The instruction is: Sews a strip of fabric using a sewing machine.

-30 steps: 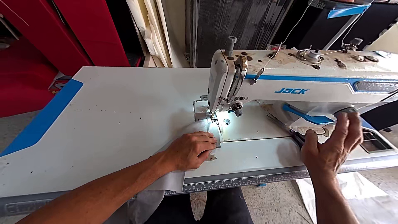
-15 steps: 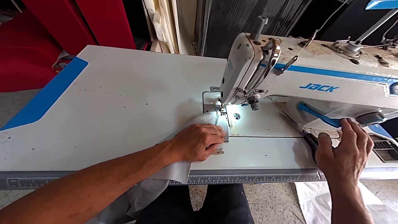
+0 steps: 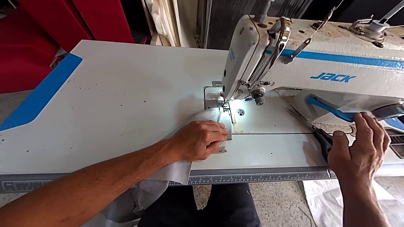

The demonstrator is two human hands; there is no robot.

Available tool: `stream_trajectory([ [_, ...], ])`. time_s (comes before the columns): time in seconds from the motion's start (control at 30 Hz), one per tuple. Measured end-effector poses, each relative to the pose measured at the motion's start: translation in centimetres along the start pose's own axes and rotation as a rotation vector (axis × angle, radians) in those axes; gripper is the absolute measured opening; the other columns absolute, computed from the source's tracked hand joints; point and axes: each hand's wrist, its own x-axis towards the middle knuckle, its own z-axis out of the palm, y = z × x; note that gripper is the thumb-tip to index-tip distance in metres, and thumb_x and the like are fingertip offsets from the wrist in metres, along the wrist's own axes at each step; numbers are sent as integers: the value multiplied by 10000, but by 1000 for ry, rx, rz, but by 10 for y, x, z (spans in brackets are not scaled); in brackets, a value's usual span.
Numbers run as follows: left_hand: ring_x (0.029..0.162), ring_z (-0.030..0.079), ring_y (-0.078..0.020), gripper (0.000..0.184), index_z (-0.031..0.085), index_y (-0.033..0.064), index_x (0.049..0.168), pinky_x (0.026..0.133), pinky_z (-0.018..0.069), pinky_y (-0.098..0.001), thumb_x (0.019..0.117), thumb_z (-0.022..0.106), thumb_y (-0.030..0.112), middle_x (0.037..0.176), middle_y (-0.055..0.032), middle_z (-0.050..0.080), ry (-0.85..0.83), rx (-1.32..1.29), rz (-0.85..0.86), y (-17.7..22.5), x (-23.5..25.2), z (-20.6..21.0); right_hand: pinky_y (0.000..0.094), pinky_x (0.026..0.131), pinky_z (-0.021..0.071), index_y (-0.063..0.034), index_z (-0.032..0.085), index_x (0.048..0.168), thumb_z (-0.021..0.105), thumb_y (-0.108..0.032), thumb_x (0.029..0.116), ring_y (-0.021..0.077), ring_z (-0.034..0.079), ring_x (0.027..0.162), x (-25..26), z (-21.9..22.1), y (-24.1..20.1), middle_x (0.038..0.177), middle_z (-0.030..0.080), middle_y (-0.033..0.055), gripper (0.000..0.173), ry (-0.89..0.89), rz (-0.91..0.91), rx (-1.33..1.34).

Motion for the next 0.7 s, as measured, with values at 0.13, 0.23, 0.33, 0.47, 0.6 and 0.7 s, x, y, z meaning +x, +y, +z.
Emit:
stream_trajectory([
  [0.13,1264,642,-175,270,796,78,1065,1104,489,-299,985,550,157,1222,-56,745,-5,-2,-12,0,0,0,535,1246,190,7,458,1508,376,-387,1026,397,292,1520,0,0,-3,1584,407,236,628,3,6,6],
  [0.23,1259,643,-175,273,795,76,1069,1100,490,-294,987,547,157,1212,-59,747,-2,-6,-13,0,0,0,528,1248,191,15,461,1504,372,-391,1028,400,294,1518,0,1,-4,1583,408,235,632,10,10,16],
  [0.33,1263,640,-171,273,794,77,1072,1103,486,-291,986,547,156,1213,-54,747,-8,-5,-11,0,0,-1,519,1246,198,16,469,1496,369,-411,1019,390,301,1517,1,2,-4,1580,414,231,648,14,24,13],
  [0.47,1263,640,-175,273,792,74,1074,1104,485,-293,989,546,159,1216,-60,745,-7,-5,-9,0,0,0,520,1244,203,13,477,1493,365,-412,1024,391,307,1515,1,1,-5,1576,423,229,643,13,21,13],
  [0.6,1261,642,-176,275,791,75,1078,1103,488,-296,997,544,163,1216,-61,745,-9,-4,-16,0,0,-1,518,1248,196,9,476,1496,358,-418,1025,383,303,1519,1,0,-3,1582,417,225,646,9,21,13],
  [0.7,1266,639,-176,280,791,76,1081,1103,487,-296,997,540,166,1220,-60,744,-9,0,-17,0,1,0,512,1249,196,17,479,1490,355,-408,1028,384,306,1517,1,0,-3,1577,422,230,639,15,17,17],
])
